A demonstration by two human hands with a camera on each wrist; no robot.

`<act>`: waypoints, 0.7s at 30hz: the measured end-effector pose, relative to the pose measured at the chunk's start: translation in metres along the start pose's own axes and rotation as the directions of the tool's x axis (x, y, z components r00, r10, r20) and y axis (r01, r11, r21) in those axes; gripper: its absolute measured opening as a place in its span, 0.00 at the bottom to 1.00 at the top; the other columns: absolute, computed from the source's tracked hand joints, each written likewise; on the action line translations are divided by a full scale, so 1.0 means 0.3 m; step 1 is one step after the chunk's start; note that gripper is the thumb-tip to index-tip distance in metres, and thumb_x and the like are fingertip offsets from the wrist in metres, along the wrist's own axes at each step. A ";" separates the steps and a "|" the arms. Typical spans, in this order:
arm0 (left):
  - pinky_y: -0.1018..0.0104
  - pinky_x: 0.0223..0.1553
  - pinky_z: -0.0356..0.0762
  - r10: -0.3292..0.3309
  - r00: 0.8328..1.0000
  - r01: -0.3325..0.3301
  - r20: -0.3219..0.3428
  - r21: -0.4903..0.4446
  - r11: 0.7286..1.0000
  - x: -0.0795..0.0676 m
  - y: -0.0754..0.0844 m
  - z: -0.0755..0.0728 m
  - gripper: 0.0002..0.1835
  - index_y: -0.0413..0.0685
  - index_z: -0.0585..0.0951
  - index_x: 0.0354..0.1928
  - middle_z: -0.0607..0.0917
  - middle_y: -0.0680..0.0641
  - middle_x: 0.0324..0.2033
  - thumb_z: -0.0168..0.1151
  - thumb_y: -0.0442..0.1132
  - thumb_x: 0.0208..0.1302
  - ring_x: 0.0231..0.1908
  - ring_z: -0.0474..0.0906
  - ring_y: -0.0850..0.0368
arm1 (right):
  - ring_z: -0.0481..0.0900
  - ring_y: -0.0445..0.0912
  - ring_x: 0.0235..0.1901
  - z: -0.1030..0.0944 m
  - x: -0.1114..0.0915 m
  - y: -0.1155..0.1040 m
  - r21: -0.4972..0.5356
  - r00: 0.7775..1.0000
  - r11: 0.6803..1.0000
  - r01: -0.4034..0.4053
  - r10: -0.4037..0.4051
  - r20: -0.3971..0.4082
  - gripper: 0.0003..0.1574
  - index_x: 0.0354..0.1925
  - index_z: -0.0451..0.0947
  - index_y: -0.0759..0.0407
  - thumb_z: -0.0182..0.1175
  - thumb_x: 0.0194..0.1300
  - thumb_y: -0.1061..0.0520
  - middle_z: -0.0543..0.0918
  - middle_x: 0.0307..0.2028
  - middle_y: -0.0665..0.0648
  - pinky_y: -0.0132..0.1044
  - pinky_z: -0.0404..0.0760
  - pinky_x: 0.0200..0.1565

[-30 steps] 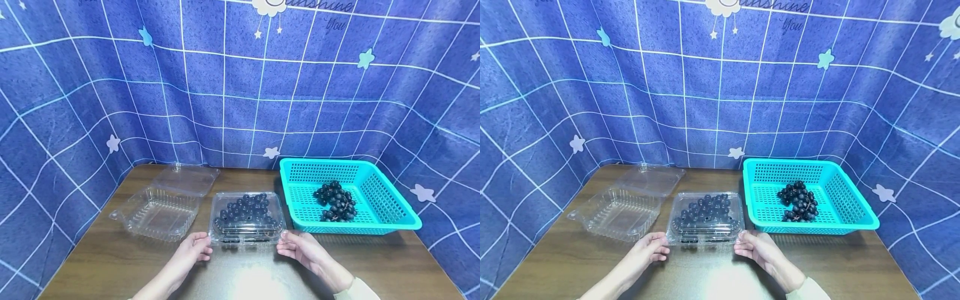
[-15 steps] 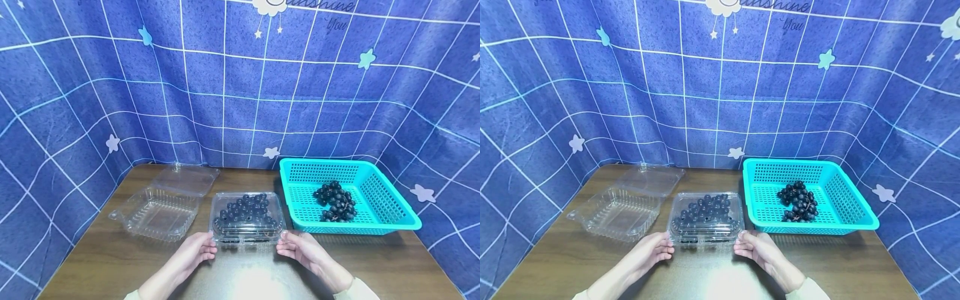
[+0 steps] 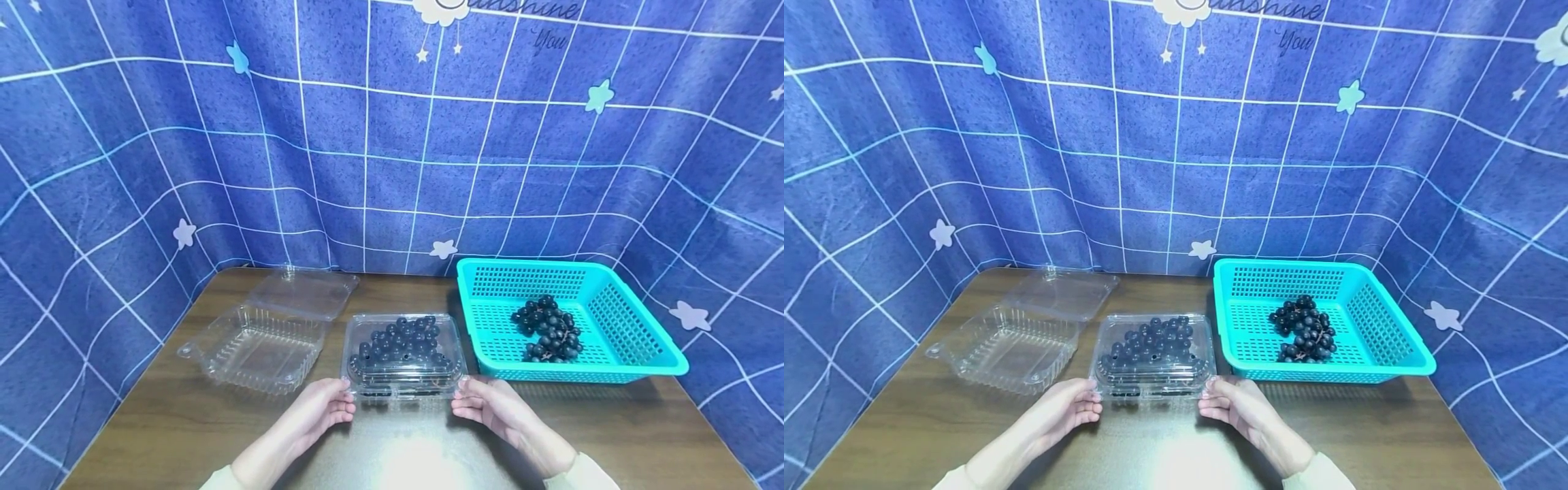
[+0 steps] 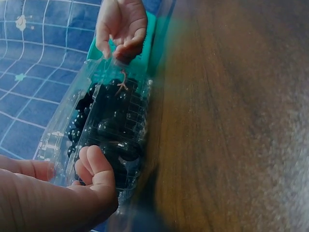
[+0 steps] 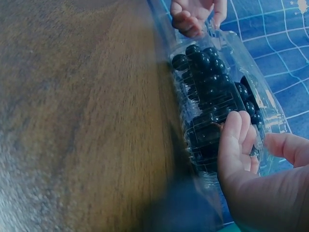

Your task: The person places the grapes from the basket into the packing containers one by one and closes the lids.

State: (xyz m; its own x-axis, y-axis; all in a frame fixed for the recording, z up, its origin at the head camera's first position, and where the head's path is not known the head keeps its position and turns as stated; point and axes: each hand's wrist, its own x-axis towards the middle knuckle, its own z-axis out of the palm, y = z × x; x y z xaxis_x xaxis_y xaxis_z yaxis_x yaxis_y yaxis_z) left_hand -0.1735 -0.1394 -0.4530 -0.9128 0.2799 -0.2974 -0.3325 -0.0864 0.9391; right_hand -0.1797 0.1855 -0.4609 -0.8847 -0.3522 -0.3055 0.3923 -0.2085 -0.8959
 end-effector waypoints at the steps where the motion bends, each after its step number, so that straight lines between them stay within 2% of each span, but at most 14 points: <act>1: 0.67 0.41 0.79 0.000 1.000 0.000 0.003 0.003 1.000 0.001 -0.001 0.000 0.16 0.32 0.67 0.45 0.75 0.47 0.33 0.50 0.40 0.66 0.34 0.74 0.57 | 0.82 0.44 0.35 -0.001 0.000 0.000 0.001 1.000 1.000 -0.001 0.001 0.002 0.07 0.39 0.71 0.63 0.54 0.64 0.60 0.80 0.32 0.54 0.40 0.83 0.49; 8: 0.69 0.39 0.80 0.003 0.999 -0.003 0.043 0.000 1.000 0.012 -0.007 -0.008 0.12 0.34 0.69 0.42 0.76 0.48 0.31 0.50 0.38 0.66 0.32 0.75 0.59 | 0.84 0.46 0.34 -0.002 -0.003 0.002 0.005 1.000 1.000 -0.018 0.018 0.003 0.09 0.39 0.72 0.63 0.56 0.64 0.58 0.83 0.31 0.56 0.41 0.84 0.47; 15: 0.72 0.36 0.81 0.006 0.997 -0.007 0.078 0.009 1.000 0.016 -0.006 -0.014 0.15 0.28 0.67 0.46 0.79 0.48 0.29 0.49 0.37 0.67 0.30 0.76 0.61 | 0.85 0.47 0.33 -0.002 -0.006 -0.001 -0.027 1.000 0.999 -0.028 0.028 -0.004 0.15 0.43 0.71 0.66 0.58 0.63 0.55 0.84 0.32 0.58 0.41 0.84 0.46; 21: 0.72 0.35 0.82 0.001 0.996 -0.003 0.089 0.025 1.000 0.018 0.000 -0.014 0.12 0.31 0.67 0.44 0.81 0.47 0.30 0.48 0.36 0.67 0.30 0.78 0.60 | 0.85 0.47 0.34 -0.003 -0.006 -0.006 -0.056 1.000 0.998 -0.023 0.024 0.016 0.12 0.41 0.70 0.65 0.55 0.65 0.56 0.85 0.32 0.58 0.41 0.84 0.45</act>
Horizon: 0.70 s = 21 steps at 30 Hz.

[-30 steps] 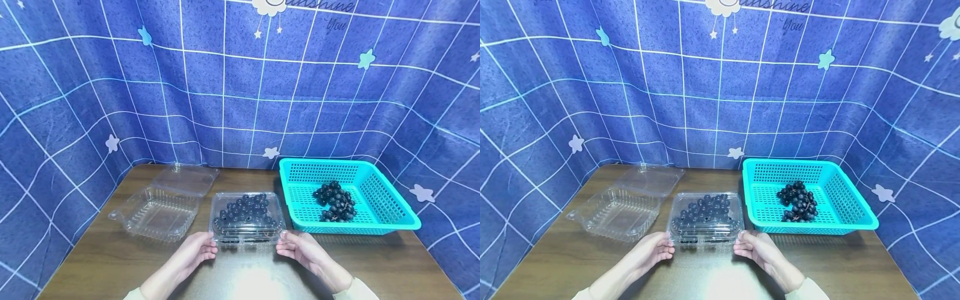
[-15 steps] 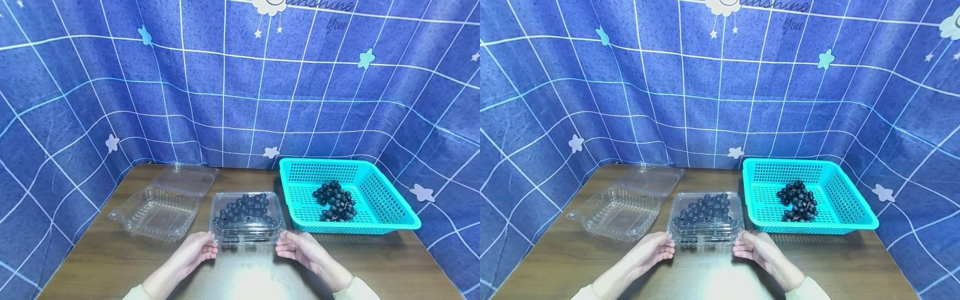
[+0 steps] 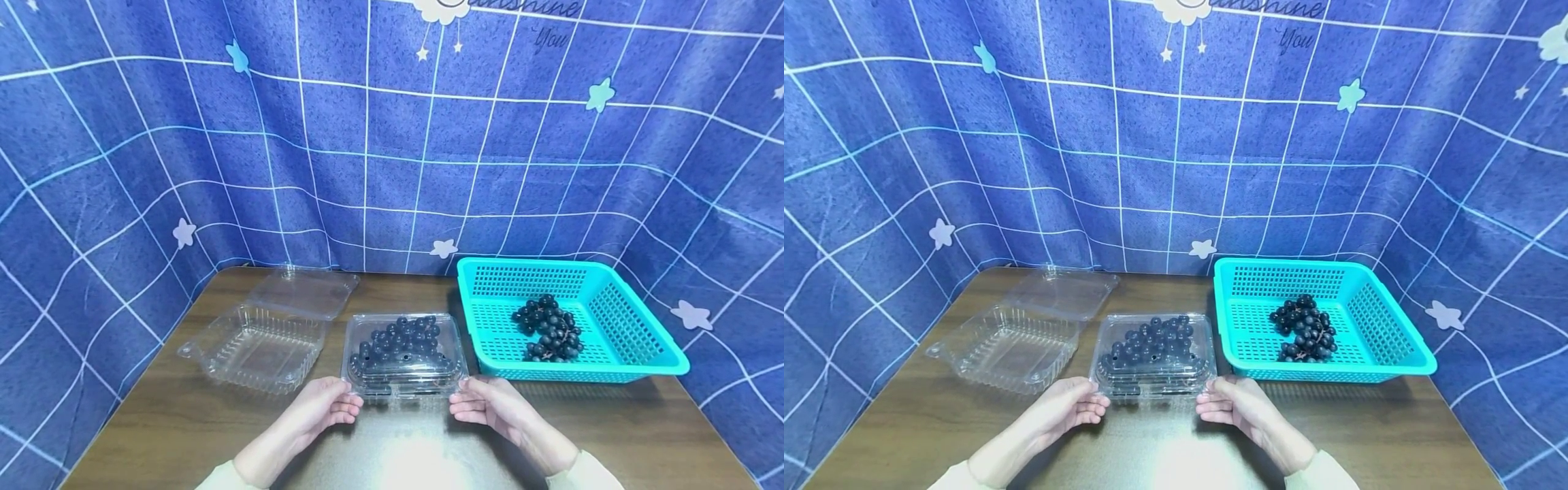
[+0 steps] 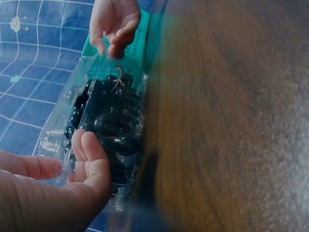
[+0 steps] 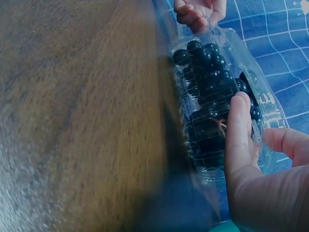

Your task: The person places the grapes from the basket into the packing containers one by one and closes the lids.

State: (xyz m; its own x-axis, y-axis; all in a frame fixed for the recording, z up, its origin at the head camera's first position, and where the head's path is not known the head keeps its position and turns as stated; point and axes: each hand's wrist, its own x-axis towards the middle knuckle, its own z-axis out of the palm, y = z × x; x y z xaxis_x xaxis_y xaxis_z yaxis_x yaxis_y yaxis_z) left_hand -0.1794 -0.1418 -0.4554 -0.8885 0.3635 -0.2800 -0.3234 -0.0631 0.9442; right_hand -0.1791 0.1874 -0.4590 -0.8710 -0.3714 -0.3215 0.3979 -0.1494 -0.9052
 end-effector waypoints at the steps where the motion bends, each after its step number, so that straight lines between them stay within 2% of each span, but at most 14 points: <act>1: 0.72 0.35 0.82 0.001 1.000 -0.001 0.000 0.004 1.000 0.001 0.001 0.000 0.12 0.31 0.67 0.43 0.82 0.47 0.30 0.48 0.36 0.67 0.30 0.78 0.60 | 0.85 0.47 0.34 0.000 0.001 0.000 -0.004 1.000 1.000 0.000 0.000 0.002 0.11 0.40 0.70 0.64 0.55 0.65 0.57 0.85 0.33 0.58 0.41 0.84 0.45; 7: 0.72 0.35 0.82 0.011 1.000 -0.011 -0.006 0.037 0.999 0.002 0.004 0.002 0.09 0.33 0.66 0.42 0.84 0.47 0.29 0.46 0.34 0.66 0.30 0.78 0.61 | 0.84 0.47 0.34 -0.003 0.005 0.000 -0.026 1.000 1.000 0.013 -0.013 0.013 0.07 0.39 0.69 0.62 0.54 0.65 0.58 0.84 0.33 0.57 0.41 0.84 0.46; 21: 0.73 0.34 0.81 0.034 0.999 -0.031 -0.026 0.088 0.996 0.001 0.006 0.010 0.10 0.30 0.67 0.41 0.85 0.45 0.30 0.46 0.32 0.62 0.30 0.78 0.61 | 0.84 0.47 0.34 -0.003 0.000 0.002 -0.051 0.999 0.998 0.038 -0.037 0.021 0.11 0.41 0.67 0.66 0.54 0.65 0.59 0.84 0.34 0.58 0.41 0.84 0.46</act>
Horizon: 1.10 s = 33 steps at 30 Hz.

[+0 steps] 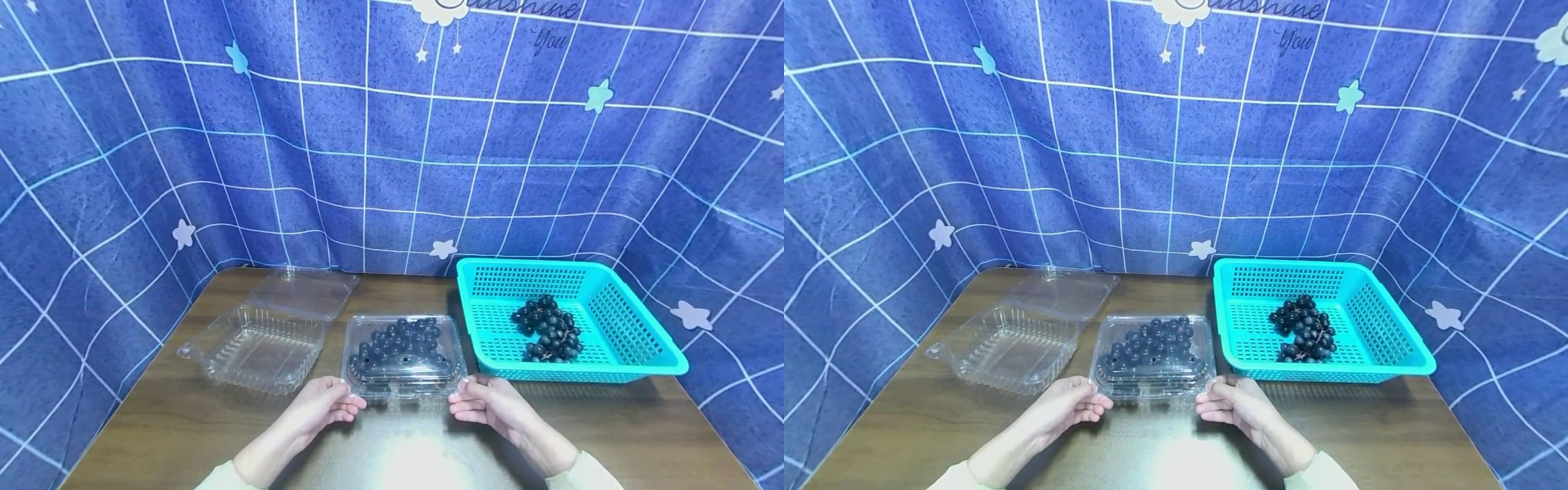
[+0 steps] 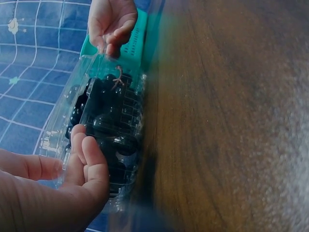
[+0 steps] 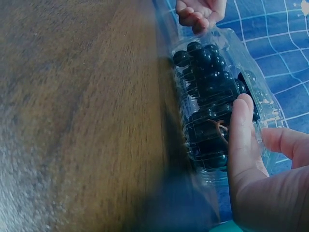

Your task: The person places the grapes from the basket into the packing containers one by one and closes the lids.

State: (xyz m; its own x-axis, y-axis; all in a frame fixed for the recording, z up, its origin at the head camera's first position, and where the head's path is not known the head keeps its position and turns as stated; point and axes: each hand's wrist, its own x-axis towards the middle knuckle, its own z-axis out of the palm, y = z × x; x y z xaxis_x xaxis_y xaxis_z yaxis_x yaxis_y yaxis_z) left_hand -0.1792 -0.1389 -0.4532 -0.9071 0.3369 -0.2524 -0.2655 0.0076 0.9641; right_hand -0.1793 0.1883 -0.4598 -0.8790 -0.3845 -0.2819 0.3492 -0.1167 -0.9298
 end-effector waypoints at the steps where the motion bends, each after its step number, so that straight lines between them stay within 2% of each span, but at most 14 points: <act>1: 0.73 0.34 0.81 0.001 1.000 -0.001 -0.001 0.000 1.000 0.000 0.000 0.001 0.10 0.30 0.67 0.41 0.85 0.45 0.30 0.46 0.32 0.62 0.30 0.78 0.61 | 0.84 0.47 0.34 0.000 0.000 0.000 -0.001 1.000 1.000 0.000 0.000 -0.002 0.11 0.42 0.67 0.66 0.53 0.65 0.59 0.84 0.34 0.58 0.41 0.84 0.46; 9: 0.73 0.33 0.81 0.008 1.000 -0.007 -0.009 0.005 1.000 -0.001 -0.002 0.000 0.09 0.31 0.67 0.40 0.85 0.45 0.30 0.45 0.32 0.63 0.29 0.78 0.61 | 0.85 0.46 0.34 0.000 0.001 0.002 0.001 1.000 1.000 0.006 -0.006 -0.004 0.14 0.44 0.66 0.68 0.54 0.65 0.60 0.85 0.34 0.59 0.40 0.85 0.45; 22: 0.73 0.33 0.80 0.018 1.000 -0.018 -0.019 0.011 1.000 0.005 -0.005 0.001 0.08 0.29 0.67 0.40 0.85 0.45 0.29 0.45 0.28 0.60 0.29 0.77 0.61 | 0.85 0.46 0.32 0.003 0.006 0.003 -0.001 1.000 1.000 0.013 -0.013 -0.009 0.11 0.41 0.67 0.67 0.54 0.64 0.61 0.85 0.32 0.59 0.39 0.85 0.43; 33: 0.75 0.32 0.80 0.019 0.999 -0.019 -0.038 0.012 1.000 0.002 -0.003 0.006 0.09 0.30 0.68 0.40 0.85 0.44 0.29 0.45 0.29 0.59 0.28 0.77 0.61 | 0.85 0.47 0.33 0.005 -0.002 -0.001 -0.033 1.000 0.999 -0.004 0.003 -0.020 0.15 0.45 0.65 0.68 0.54 0.66 0.58 0.84 0.35 0.60 0.40 0.85 0.44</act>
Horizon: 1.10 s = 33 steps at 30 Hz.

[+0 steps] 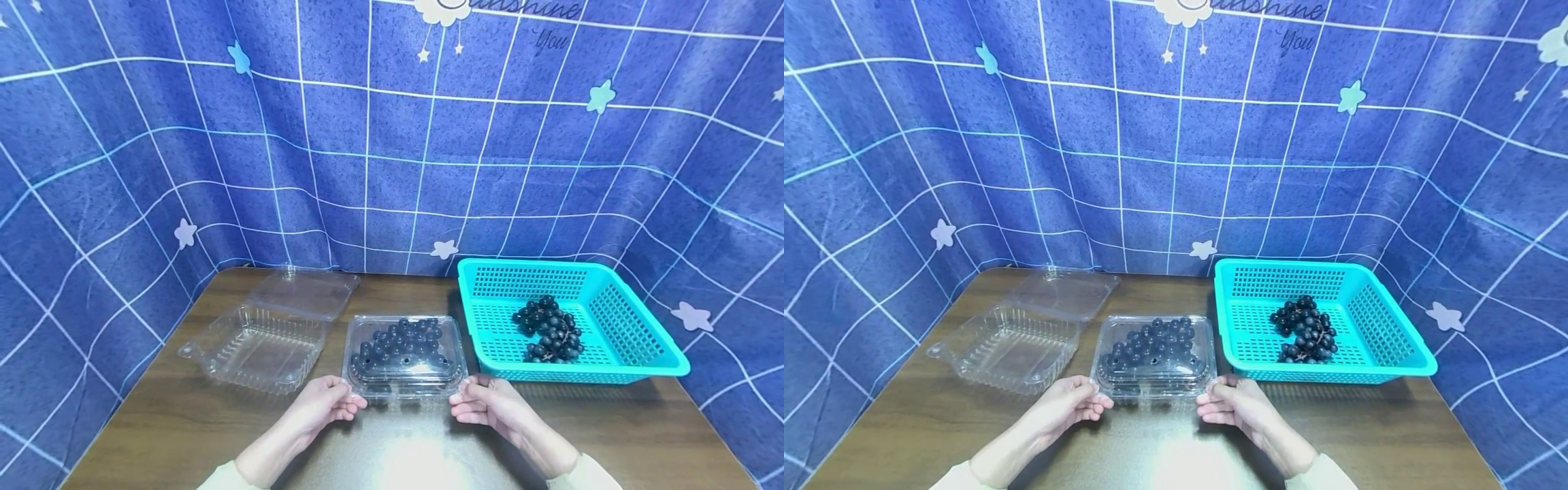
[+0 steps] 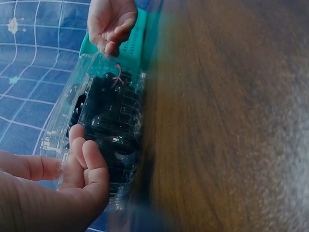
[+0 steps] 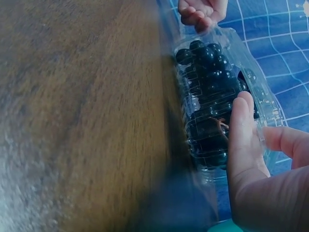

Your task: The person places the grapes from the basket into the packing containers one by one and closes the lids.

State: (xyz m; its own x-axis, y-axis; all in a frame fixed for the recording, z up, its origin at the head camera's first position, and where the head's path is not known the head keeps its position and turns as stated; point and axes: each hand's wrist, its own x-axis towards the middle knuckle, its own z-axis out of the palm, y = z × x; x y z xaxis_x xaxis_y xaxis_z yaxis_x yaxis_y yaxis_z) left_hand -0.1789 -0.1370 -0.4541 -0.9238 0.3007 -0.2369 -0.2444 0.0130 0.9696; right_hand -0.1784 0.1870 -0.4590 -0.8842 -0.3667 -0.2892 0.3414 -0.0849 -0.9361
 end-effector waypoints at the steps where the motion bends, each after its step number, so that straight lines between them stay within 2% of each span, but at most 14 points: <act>1: 0.75 0.32 0.80 0.002 1.000 -0.002 0.001 0.000 1.000 -0.002 0.000 -0.001 0.09 0.29 0.68 0.40 0.85 0.44 0.29 0.46 0.29 0.59 0.28 0.77 0.61 | 0.85 0.47 0.33 0.001 -0.001 -0.001 -0.006 1.000 1.000 -0.001 0.001 -0.001 0.16 0.45 0.65 0.69 0.54 0.66 0.58 0.84 0.36 0.60 0.40 0.85 0.45; 14: 0.73 0.33 0.80 -0.014 1.000 0.013 0.012 0.039 0.999 -0.022 0.006 -0.018 0.17 0.25 0.67 0.46 0.85 0.45 0.31 0.48 0.37 0.67 0.30 0.77 0.60 | 0.85 0.47 0.31 -0.017 -0.021 -0.020 -0.051 0.999 0.999 -0.003 0.005 0.036 0.27 0.52 0.62 0.75 0.55 0.67 0.54 0.83 0.33 0.60 0.41 0.86 0.42; 21: 0.74 0.32 0.80 -0.030 0.998 0.028 0.056 0.045 0.999 -0.041 0.005 -0.029 0.21 0.22 0.65 0.49 0.84 0.47 0.28 0.49 0.39 0.68 0.28 0.77 0.62 | 0.85 0.48 0.31 -0.031 -0.040 -0.040 -0.172 1.000 0.985 0.020 -0.020 0.002 0.31 0.53 0.64 0.81 0.56 0.67 0.54 0.83 0.33 0.62 0.42 0.86 0.41; 27: 0.74 0.28 0.80 -0.044 0.996 0.036 0.083 0.086 0.996 -0.059 0.007 -0.038 0.19 0.24 0.68 0.46 0.84 0.48 0.25 0.49 0.39 0.68 0.25 0.76 0.63 | 0.85 0.51 0.32 -0.038 -0.065 -0.066 -0.296 0.997 0.953 0.060 -0.073 -0.033 0.26 0.51 0.67 0.82 0.55 0.66 0.58 0.82 0.33 0.65 0.44 0.86 0.39; 31: 0.73 0.26 0.80 -0.052 0.996 0.040 0.072 0.159 0.986 -0.075 0.011 -0.046 0.16 0.28 0.72 0.39 0.84 0.46 0.24 0.50 0.40 0.68 0.23 0.76 0.62 | 0.84 0.55 0.33 -0.041 -0.091 -0.090 -0.404 0.992 0.908 0.108 -0.127 -0.023 0.22 0.49 0.69 0.81 0.54 0.65 0.61 0.82 0.34 0.69 0.42 0.86 0.38; 33: 0.73 0.25 0.80 -0.048 0.997 0.035 0.066 0.189 0.981 -0.083 0.016 -0.046 0.15 0.30 0.73 0.35 0.84 0.46 0.23 0.51 0.40 0.67 0.23 0.76 0.62 | 0.84 0.57 0.33 -0.039 -0.106 -0.104 -0.465 0.988 0.876 0.126 -0.150 -0.016 0.21 0.47 0.70 0.80 0.54 0.64 0.61 0.82 0.34 0.69 0.40 0.86 0.37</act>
State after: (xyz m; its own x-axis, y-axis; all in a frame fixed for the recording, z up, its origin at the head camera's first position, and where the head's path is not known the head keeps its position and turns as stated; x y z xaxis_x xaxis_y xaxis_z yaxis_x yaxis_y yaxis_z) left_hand -0.1613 -0.1575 -0.4445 -0.8894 0.3625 -0.2787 -0.2164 0.2032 0.9549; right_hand -0.1648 0.2123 -0.4231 -0.9305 -0.3348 -0.1483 0.0396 0.3106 -0.9497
